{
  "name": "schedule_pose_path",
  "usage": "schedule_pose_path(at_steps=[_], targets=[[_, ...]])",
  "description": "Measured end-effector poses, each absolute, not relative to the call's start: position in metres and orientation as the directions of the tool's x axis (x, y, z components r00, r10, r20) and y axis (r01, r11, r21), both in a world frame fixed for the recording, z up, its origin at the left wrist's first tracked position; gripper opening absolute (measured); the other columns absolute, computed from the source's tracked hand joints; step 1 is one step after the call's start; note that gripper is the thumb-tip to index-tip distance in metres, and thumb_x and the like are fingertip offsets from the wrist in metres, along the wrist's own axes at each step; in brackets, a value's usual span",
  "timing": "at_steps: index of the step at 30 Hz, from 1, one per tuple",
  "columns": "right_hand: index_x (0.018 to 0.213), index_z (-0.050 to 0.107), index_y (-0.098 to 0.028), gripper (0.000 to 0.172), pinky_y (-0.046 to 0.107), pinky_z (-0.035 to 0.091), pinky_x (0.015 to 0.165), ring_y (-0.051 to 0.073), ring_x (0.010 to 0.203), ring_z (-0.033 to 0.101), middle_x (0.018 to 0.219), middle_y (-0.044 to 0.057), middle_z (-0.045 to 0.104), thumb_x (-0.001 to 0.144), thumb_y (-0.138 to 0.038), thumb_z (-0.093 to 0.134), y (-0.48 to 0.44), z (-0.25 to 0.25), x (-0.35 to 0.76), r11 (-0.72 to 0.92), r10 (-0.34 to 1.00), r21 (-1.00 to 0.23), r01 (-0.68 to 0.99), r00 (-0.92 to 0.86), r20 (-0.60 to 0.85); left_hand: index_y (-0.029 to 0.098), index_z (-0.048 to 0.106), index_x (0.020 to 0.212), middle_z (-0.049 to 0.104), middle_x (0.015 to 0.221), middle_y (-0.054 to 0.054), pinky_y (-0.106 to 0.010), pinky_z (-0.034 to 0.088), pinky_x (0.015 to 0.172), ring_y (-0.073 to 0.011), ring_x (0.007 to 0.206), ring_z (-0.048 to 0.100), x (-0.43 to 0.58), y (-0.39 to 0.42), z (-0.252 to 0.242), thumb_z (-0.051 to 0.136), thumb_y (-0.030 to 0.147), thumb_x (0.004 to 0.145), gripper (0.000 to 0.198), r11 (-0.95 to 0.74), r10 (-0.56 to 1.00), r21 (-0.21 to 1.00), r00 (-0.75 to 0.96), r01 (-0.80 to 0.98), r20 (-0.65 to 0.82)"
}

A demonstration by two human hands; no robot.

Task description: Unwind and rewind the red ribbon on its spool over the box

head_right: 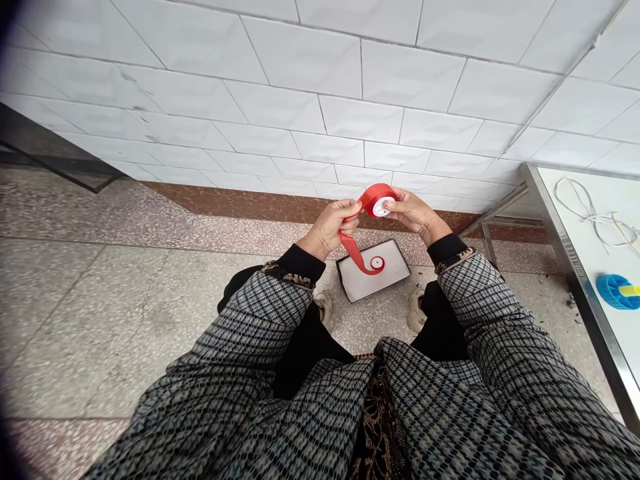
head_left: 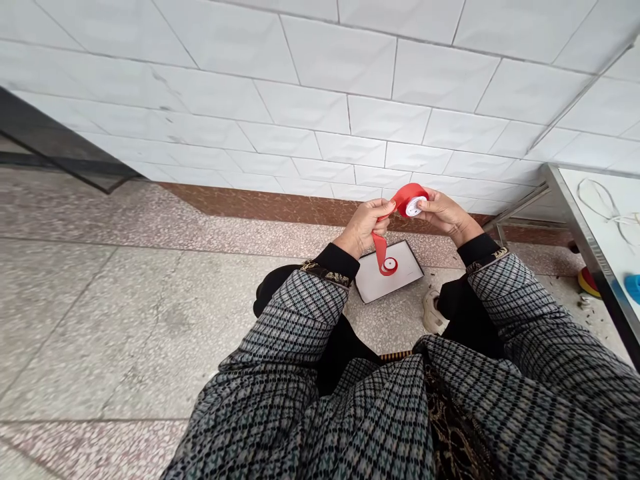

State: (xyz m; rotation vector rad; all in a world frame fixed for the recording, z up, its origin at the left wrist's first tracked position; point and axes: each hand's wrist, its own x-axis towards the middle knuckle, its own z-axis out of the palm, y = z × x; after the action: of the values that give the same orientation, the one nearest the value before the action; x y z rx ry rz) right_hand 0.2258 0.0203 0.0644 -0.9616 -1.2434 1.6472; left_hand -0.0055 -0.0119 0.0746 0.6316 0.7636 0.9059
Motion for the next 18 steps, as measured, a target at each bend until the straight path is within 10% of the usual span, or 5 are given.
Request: schedule_pose_path(at_steps=[18], targets=[[0.101, 0.078, -0.027, 0.063, 0.037, 0.071, 0.099, 0.024, 0.109, 0.079, 0.105, 0.002, 0.086, 0.059, -0.047, 0.120, 0.019, 0.046, 0.211, -0.245, 0.949, -0.874, -0.419, -0.289, -0.127, 0.024, 0.063, 0.112, 0.035, 0.055, 0.016, -0.019, 0.011, 0.047, -0.0030, 0.039, 0.021, 0.003, -0.013, 0.064, 0.081, 0.014, 0.097, 0.025, 0.373, 0.916, 0.735, 0.348, -0.566, -0.197]])
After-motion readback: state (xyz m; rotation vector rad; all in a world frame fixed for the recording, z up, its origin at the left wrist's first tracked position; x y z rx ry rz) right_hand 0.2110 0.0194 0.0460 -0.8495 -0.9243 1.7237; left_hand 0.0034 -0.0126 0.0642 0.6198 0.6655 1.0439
